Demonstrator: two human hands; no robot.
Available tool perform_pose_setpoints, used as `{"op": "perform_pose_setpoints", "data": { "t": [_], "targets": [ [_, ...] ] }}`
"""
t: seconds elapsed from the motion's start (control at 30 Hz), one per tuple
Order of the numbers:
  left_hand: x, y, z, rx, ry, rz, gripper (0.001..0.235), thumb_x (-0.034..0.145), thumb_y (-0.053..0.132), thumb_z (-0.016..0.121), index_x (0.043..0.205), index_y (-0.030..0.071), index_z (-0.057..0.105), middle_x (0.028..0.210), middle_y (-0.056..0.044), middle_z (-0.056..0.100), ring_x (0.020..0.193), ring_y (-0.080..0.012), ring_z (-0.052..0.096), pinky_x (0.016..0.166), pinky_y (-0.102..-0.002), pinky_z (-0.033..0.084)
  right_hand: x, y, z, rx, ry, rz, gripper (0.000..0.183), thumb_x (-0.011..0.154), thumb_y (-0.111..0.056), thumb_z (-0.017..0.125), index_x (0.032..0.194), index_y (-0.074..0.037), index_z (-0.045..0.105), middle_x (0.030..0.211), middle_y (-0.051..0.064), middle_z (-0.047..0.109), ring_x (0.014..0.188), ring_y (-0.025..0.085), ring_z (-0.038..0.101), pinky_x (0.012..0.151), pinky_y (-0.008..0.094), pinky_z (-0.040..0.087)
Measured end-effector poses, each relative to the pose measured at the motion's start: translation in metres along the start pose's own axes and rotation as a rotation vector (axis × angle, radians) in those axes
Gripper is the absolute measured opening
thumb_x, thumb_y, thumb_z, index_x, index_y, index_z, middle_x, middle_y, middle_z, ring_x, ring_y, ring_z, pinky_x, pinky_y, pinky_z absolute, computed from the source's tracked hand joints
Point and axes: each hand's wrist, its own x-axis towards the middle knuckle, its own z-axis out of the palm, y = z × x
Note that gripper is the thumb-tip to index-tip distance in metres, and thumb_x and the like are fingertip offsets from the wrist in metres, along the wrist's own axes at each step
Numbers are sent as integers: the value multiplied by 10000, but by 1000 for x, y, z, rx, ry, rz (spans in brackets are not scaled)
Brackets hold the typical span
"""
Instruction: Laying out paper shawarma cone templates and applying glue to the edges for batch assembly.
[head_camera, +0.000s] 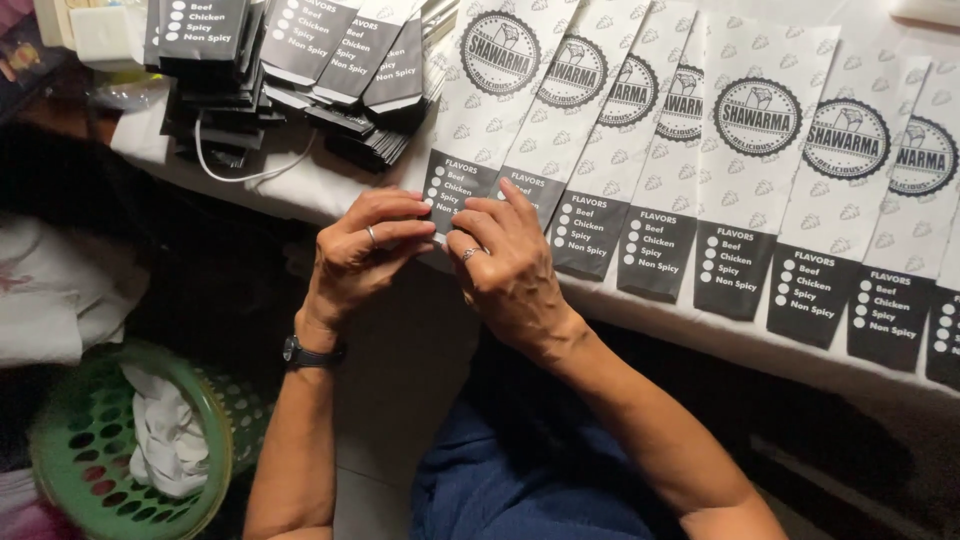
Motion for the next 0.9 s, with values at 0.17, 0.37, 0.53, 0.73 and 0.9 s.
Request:
{"op": "perform_pose_setpoints", "data": {
  "t": [0.17, 0.37, 0.53, 0.73, 0.9],
  "targets": [
    [-1, 4, 4, 10, 39, -5, 65, 904, 36, 797, 969, 34, 805, 1061, -134, 743, 1076, -340, 710, 1006, -465, 539, 3, 7, -2, 21, 6, -32, 202, 1009, -108, 633, 824, -34, 665, 931, 94, 677, 973, 316, 697, 1089, 540, 463],
    [-2, 3, 10, 27, 70, -57, 53, 902, 41, 812, 941, 14, 790, 1023, -127, 709, 1063, -324, 700, 974, -459, 557, 3, 4, -7, 36, -10, 13, 167, 971, -98, 688, 817, -37, 670, 935, 90, 666, 996, 319, 674, 1105, 543, 440],
    [4, 6, 10, 20, 70, -103, 39, 919, 24, 798, 914, -7, 776, 978, -129, 700, 1046, -336, 715, 932, -433, 573, 0, 8, -2, 72, -37, 94, 161, 944, -77, 722, 799, -34, 666, 909, 70, 646, 966, 291, 649, 1128, 525, 408],
    [6, 9, 14, 90, 110, -175, 116, 914, 52, 837, 873, -15, 752, 923, -123, 691, 985, -321, 735, 861, -417, 585, 2, 8, 0, 110, -44, 178, 171, 911, -74, 760, 784, -16, 660, 884, 66, 640, 937, 277, 634, 1142, 516, 397],
    [12, 17, 16, 116, 151, -221, 111, 902, 2, 839, 933, -10, 733, 943, -134, 693, 960, -329, 738, 822, -406, 577, 6, 11, -1, 177, -79, 322, 156, 780, -20, 836, 797, -48, 683, 833, 51, 652, 904, 263, 654, 1158, 537, 382]
  ]
}}
